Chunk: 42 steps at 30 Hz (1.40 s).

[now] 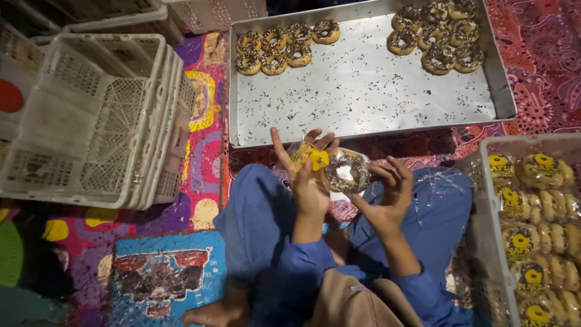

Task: The person sits on the floor and repeatedly picks donuts from a metal tray, places them into small plastic bags, and sets the filled bags into a white crate. The process continues with both plain and chocolate-sprinkled donuts.

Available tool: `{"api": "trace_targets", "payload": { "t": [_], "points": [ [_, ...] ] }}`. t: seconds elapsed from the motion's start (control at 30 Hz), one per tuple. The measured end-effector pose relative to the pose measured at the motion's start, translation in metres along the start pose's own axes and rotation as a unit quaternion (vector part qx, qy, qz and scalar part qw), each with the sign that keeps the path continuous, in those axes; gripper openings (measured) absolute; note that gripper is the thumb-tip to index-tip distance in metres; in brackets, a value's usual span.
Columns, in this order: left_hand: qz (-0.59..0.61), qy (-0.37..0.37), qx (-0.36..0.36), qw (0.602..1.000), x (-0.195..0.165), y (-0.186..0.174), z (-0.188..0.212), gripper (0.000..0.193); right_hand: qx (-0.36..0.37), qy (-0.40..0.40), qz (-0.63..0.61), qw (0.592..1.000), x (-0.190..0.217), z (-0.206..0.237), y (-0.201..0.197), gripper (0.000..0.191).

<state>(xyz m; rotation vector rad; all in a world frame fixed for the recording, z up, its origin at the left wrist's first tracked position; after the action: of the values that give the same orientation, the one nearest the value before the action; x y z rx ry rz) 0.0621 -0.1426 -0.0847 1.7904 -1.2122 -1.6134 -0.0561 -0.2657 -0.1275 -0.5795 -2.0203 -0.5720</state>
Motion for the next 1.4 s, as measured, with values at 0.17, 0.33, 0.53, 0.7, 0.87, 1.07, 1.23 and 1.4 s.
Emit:
{"api": "trace_targets", "payload": {
  "t": [0.17, 0.33, 0.53, 0.7, 0.87, 1.07, 1.23, 1.4],
  "points": [
    [0.011, 0.017, -0.031, 0.999, 0.0, -0.016, -0.009, 0.04, -0.007, -0.043, 0.04, 0.998, 0.006, 0.0, -0.024, 0.097],
    [0.05, 0.001, -0.017, 0.999, -0.001, -0.026, -0.015, 0.034, -0.006, 0.049, -0.055, 0.997, -0.006, -0.006, -0.073, 0.098],
    [-0.093, -0.051, 0.288, 0.952, -0.018, -0.011, -0.011, 0.02, -0.016, 0.124, 0.04, 0.991, -0.033, -0.003, -0.138, 0.096],
    [-0.239, -0.045, 0.265, 0.933, -0.023, -0.035, -0.021, 0.021, 0.038, 0.149, 0.166, 0.974, -0.052, 0.008, -0.146, 0.099],
    [-0.47, 0.064, 0.202, 0.857, -0.022, -0.058, -0.031, 0.018, 0.069, 0.173, 0.198, 0.962, -0.062, 0.011, -0.123, 0.094],
    [-0.179, -0.033, 0.077, 0.98, -0.009, -0.083, -0.037, 0.028, 0.103, 0.149, 0.21, 0.961, -0.055, 0.011, -0.097, 0.093],
    [-0.076, -0.089, -0.067, 0.991, 0.018, -0.099, -0.033, 0.036, 0.044, 0.105, 0.097, 0.989, -0.042, 0.023, -0.075, 0.098],
    [0.154, -0.164, -0.174, 0.959, 0.068, -0.115, -0.015, 0.039, -0.015, 0.073, -0.026, 0.997, -0.032, 0.029, -0.048, 0.099]
  ]
}}
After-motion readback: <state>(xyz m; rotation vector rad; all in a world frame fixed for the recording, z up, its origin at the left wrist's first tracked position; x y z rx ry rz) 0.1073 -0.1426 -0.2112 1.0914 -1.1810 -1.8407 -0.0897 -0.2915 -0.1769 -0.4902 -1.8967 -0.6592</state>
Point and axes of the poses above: each hand's wrist, its own z-axis away from the middle knuckle, its own y-axis out of the palm, x = y × z, the point moved 6 cm from there along -z, towards the middle knuckle, and after that the axes turned 9 degrees about -z, right-handed, at the moved point
